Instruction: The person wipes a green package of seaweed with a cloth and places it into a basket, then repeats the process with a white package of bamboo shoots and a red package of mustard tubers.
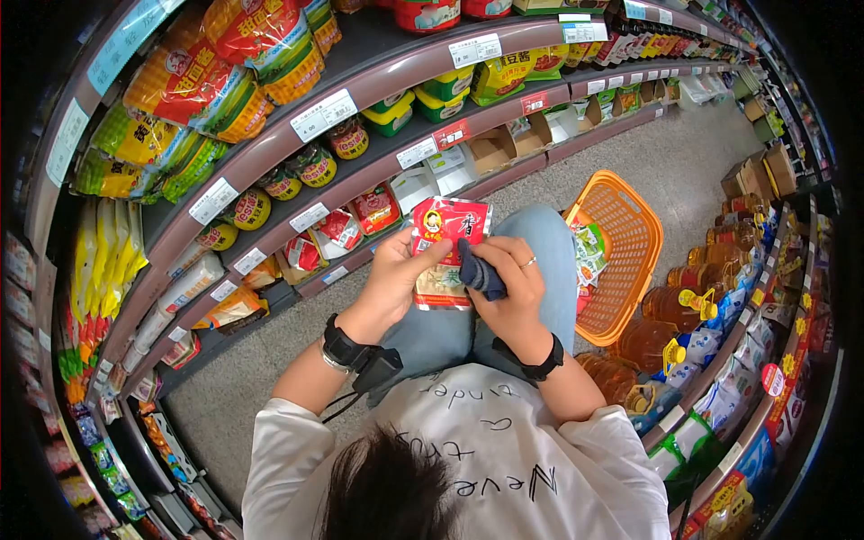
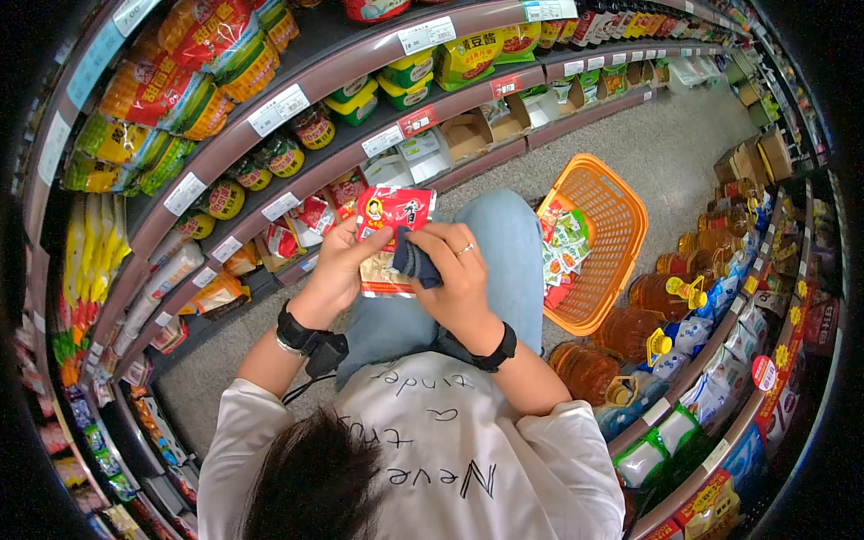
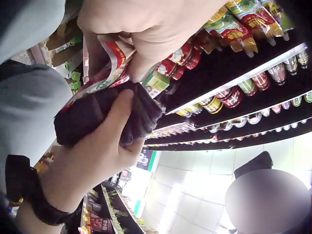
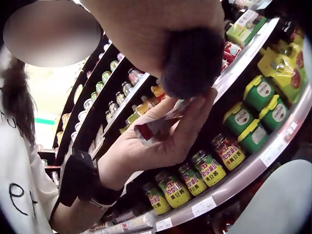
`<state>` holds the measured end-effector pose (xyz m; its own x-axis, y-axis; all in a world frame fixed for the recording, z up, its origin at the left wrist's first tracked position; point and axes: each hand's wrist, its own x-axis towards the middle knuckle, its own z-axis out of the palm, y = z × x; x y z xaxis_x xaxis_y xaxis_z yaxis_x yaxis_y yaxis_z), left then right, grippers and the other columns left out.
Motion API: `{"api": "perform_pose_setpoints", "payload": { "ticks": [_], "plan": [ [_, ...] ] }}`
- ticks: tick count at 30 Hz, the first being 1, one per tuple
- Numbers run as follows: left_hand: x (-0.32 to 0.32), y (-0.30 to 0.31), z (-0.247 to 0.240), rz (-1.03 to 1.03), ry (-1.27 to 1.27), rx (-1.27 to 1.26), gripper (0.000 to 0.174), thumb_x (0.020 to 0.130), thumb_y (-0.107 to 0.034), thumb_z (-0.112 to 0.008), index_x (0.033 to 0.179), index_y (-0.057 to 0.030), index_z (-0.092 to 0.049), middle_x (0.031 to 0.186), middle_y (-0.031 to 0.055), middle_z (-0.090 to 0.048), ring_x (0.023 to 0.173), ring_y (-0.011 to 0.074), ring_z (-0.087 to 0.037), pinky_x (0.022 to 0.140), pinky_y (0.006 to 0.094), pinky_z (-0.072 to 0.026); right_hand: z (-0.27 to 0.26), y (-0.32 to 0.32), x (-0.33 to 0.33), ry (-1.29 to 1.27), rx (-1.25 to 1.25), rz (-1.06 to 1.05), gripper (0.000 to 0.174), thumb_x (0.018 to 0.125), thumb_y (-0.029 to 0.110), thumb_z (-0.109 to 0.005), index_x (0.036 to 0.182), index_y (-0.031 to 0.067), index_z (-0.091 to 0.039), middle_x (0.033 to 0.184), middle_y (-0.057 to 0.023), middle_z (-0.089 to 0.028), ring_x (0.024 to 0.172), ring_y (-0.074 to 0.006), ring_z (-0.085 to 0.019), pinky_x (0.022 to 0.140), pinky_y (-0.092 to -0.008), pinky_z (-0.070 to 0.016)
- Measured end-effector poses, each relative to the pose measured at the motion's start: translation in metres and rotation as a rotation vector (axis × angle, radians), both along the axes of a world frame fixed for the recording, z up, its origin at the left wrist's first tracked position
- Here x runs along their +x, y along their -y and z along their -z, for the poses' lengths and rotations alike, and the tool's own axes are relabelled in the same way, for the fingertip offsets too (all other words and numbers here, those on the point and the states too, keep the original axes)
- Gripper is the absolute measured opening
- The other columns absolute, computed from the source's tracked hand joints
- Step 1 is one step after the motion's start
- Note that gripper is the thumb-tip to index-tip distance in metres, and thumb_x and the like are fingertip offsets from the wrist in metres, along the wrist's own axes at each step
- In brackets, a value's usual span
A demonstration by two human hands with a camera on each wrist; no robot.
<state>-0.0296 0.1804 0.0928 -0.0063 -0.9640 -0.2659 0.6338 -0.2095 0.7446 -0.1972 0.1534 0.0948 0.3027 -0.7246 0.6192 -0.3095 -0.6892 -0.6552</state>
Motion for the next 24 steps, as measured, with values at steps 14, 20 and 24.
{"api": "perform_pose_setpoints", "payload": {
  "ticks": [14, 20, 24],
  "plan": [
    [0.006, -0.001, -0.007, -0.036, 0.017, -0.118, 0.040, 0.089, -0.008, -0.066, 0.125, -0.0020, -0.048, 0.119, 0.0097, -0.061, 0.105, 0.0150, -0.061, 0.091, 0.0317, -0.0504, -0.004, 0.014, -0.012, 0.007, 0.043, 0.140, 0.042, 0.057, -0.009, -0.070, 0.097, 0.0005, -0.061, 0.096, -0.0152, -0.061, 0.088, -0.0322, -0.061, 0.077, -0.0362, -0.0498],
    [0.002, 0.005, 0.013, -0.016, 0.196, -0.097, 0.041, 0.092, -0.013, -0.063, 0.129, -0.0043, -0.047, 0.122, 0.0070, -0.056, 0.105, 0.0124, -0.057, 0.091, 0.0277, -0.0467, -0.002, 0.001, 0.003, 0.126, 0.157, 0.004, 0.032, 0.065, -0.005, -0.074, 0.095, -0.0012, -0.061, 0.092, -0.0154, -0.063, 0.084, -0.0278, -0.063, 0.076, -0.0323, -0.0497],
    [0.007, -0.001, 0.001, 0.152, 0.149, 0.029, 0.037, 0.098, -0.025, -0.055, 0.128, -0.0046, -0.050, 0.115, 0.0061, -0.060, 0.101, 0.0111, -0.059, 0.085, 0.0288, -0.0490, 0.003, -0.003, 0.005, 0.052, 0.046, -0.018, 0.035, 0.065, -0.005, -0.076, 0.097, 0.0005, -0.062, 0.094, -0.0157, -0.063, 0.084, -0.0295, -0.063, 0.075, -0.0333, -0.0500]
  ]
}}
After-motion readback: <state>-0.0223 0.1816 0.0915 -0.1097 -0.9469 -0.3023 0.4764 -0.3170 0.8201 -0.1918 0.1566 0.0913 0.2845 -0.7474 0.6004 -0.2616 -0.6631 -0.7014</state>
